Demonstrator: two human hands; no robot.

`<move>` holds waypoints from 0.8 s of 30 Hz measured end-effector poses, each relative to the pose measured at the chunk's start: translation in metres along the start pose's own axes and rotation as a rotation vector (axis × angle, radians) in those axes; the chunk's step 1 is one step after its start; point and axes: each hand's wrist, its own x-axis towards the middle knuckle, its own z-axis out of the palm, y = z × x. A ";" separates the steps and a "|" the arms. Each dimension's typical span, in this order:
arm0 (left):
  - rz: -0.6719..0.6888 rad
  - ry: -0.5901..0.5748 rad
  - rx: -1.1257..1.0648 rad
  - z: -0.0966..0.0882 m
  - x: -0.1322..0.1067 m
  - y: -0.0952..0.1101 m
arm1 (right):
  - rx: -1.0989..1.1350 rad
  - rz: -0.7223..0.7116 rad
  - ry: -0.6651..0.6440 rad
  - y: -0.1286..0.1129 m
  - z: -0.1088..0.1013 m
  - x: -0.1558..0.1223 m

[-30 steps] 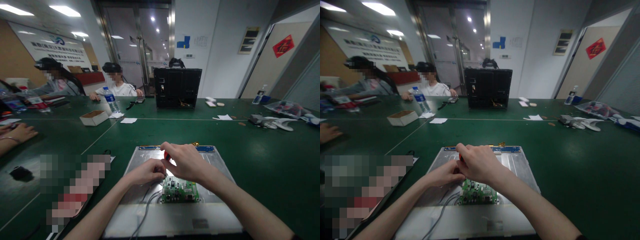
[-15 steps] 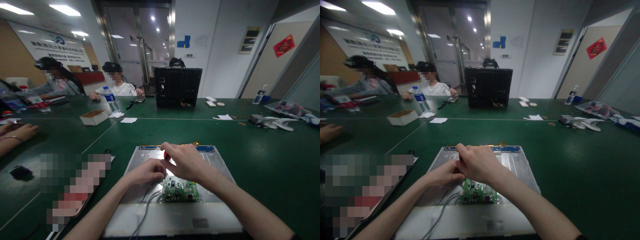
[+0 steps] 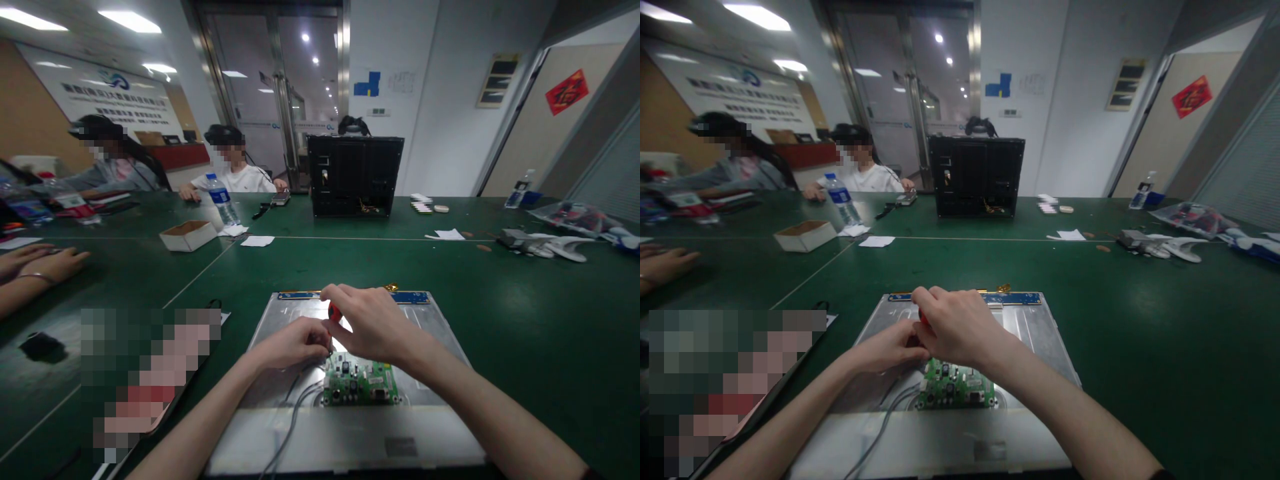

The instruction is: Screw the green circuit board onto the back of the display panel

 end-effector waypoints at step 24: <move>0.054 0.001 -0.030 0.002 0.001 -0.006 | 0.013 -0.009 0.032 -0.001 0.000 -0.001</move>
